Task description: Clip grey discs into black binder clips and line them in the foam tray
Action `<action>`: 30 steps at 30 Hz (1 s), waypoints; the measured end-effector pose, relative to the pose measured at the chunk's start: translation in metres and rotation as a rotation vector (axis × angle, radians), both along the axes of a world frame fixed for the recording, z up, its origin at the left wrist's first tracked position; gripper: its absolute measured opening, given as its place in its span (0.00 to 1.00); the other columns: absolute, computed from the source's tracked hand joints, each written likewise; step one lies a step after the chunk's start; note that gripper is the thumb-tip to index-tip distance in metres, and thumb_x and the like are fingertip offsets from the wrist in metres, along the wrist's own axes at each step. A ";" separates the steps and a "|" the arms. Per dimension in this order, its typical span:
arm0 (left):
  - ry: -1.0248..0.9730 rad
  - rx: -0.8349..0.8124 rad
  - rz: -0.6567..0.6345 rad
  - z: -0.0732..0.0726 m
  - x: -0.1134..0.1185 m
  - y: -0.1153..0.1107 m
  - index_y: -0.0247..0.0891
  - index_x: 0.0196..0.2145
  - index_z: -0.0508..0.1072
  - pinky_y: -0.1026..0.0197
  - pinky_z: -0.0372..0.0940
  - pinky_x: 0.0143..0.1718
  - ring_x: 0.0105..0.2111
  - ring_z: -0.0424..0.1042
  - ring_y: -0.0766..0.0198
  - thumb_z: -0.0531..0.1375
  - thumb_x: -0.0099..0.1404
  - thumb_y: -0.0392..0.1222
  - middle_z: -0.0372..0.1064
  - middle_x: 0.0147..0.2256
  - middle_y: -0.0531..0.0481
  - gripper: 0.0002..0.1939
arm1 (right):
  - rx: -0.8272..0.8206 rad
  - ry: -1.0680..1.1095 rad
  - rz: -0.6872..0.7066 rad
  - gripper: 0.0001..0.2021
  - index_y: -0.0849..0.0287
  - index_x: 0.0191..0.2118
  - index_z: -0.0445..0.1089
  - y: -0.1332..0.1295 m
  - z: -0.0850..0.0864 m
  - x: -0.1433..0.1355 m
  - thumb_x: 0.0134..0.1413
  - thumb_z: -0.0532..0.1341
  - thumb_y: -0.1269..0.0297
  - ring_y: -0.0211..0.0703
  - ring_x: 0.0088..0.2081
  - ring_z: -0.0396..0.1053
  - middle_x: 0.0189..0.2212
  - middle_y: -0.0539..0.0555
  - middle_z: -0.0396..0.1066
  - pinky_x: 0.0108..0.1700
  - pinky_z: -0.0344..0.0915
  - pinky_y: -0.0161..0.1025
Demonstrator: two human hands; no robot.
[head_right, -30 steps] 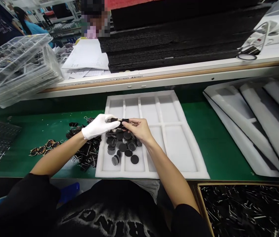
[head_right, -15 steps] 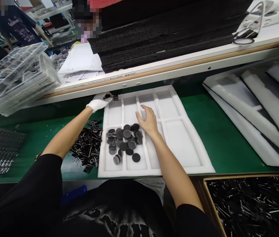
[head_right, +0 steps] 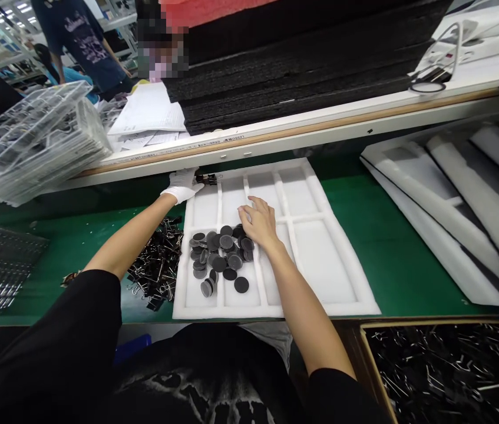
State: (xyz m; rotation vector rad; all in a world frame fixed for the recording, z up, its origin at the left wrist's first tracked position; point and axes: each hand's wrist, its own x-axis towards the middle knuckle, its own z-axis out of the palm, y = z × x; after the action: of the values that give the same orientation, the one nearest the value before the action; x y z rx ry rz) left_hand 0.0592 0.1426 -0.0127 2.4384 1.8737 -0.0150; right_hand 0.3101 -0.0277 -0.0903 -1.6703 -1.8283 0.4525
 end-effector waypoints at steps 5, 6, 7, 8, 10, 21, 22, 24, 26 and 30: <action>0.044 -0.086 -0.074 0.037 -0.055 -0.060 0.42 0.72 0.63 0.32 0.56 0.67 0.67 0.62 0.32 0.51 0.73 0.63 0.61 0.70 0.33 0.37 | -0.158 -0.047 0.270 0.21 0.49 0.56 0.81 -0.015 0.012 0.017 0.64 0.64 0.48 0.69 0.75 0.53 0.72 0.61 0.64 0.71 0.52 0.71; 0.042 -0.096 -0.091 0.044 -0.074 -0.076 0.44 0.72 0.63 0.34 0.55 0.68 0.68 0.62 0.35 0.50 0.73 0.64 0.60 0.71 0.37 0.37 | -0.182 -0.056 0.283 0.20 0.50 0.57 0.81 -0.018 0.014 0.019 0.64 0.63 0.49 0.70 0.76 0.53 0.72 0.61 0.64 0.71 0.50 0.71; 0.035 -0.103 -0.109 0.050 -0.095 -0.093 0.46 0.72 0.64 0.35 0.56 0.69 0.69 0.61 0.38 0.49 0.73 0.64 0.59 0.72 0.40 0.36 | -0.190 -0.066 0.287 0.19 0.50 0.55 0.82 -0.020 0.016 0.020 0.66 0.62 0.51 0.69 0.76 0.53 0.72 0.60 0.64 0.71 0.50 0.71; 0.015 -0.097 -0.115 0.054 -0.115 -0.108 0.46 0.71 0.65 0.37 0.56 0.69 0.69 0.61 0.40 0.49 0.74 0.64 0.59 0.72 0.41 0.35 | -0.179 -0.076 0.286 0.18 0.50 0.52 0.83 -0.022 0.017 0.021 0.66 0.61 0.52 0.69 0.75 0.55 0.72 0.59 0.65 0.71 0.50 0.71; -0.041 -0.063 -0.031 0.056 -0.154 -0.136 0.43 0.68 0.69 0.43 0.58 0.69 0.68 0.65 0.44 0.49 0.74 0.62 0.64 0.70 0.42 0.34 | -0.118 -0.092 0.273 0.16 0.50 0.46 0.84 -0.025 0.020 0.022 0.64 0.61 0.52 0.69 0.71 0.61 0.68 0.59 0.70 0.69 0.51 0.71; 0.003 0.068 0.362 0.025 -0.184 -0.150 0.40 0.45 0.82 0.53 0.68 0.46 0.45 0.79 0.46 0.47 0.75 0.54 0.82 0.43 0.40 0.26 | -0.276 -0.096 0.163 0.24 0.58 0.50 0.81 -0.037 0.030 0.003 0.58 0.56 0.51 0.61 0.47 0.77 0.46 0.61 0.81 0.54 0.68 0.58; 0.027 0.080 0.399 0.030 -0.186 -0.147 0.39 0.46 0.82 0.51 0.67 0.46 0.45 0.78 0.44 0.46 0.75 0.55 0.81 0.43 0.38 0.28 | -0.296 -0.085 0.143 0.24 0.58 0.50 0.81 -0.038 0.031 0.002 0.57 0.56 0.51 0.60 0.47 0.77 0.45 0.61 0.81 0.53 0.69 0.55; 0.074 0.058 0.462 0.040 -0.201 -0.147 0.38 0.47 0.82 0.50 0.67 0.47 0.46 0.78 0.43 0.46 0.75 0.55 0.81 0.44 0.36 0.28 | -0.333 -0.067 0.087 0.24 0.57 0.51 0.82 -0.039 0.033 0.002 0.56 0.58 0.51 0.58 0.46 0.78 0.43 0.60 0.82 0.51 0.70 0.52; 0.115 -0.032 0.496 0.047 -0.223 -0.156 0.41 0.47 0.83 0.50 0.67 0.48 0.46 0.78 0.43 0.53 0.71 0.54 0.81 0.45 0.39 0.23 | -0.344 -0.065 0.028 0.23 0.56 0.51 0.82 -0.039 0.033 0.002 0.55 0.60 0.52 0.59 0.46 0.79 0.40 0.59 0.82 0.51 0.71 0.53; 0.190 -0.259 0.461 0.034 -0.268 -0.200 0.52 0.56 0.81 0.41 0.64 0.58 0.54 0.74 0.37 0.68 0.57 0.54 0.78 0.55 0.43 0.29 | -0.297 0.047 -0.055 0.20 0.54 0.45 0.83 -0.036 0.029 0.004 0.50 0.65 0.52 0.60 0.46 0.79 0.39 0.58 0.83 0.53 0.72 0.55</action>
State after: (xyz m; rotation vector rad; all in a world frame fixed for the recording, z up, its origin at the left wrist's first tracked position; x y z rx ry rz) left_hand -0.2087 -0.0577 0.0216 1.8518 2.3006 -0.4469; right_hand 0.3140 -0.0640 -0.0615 -1.8824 -1.7417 0.7630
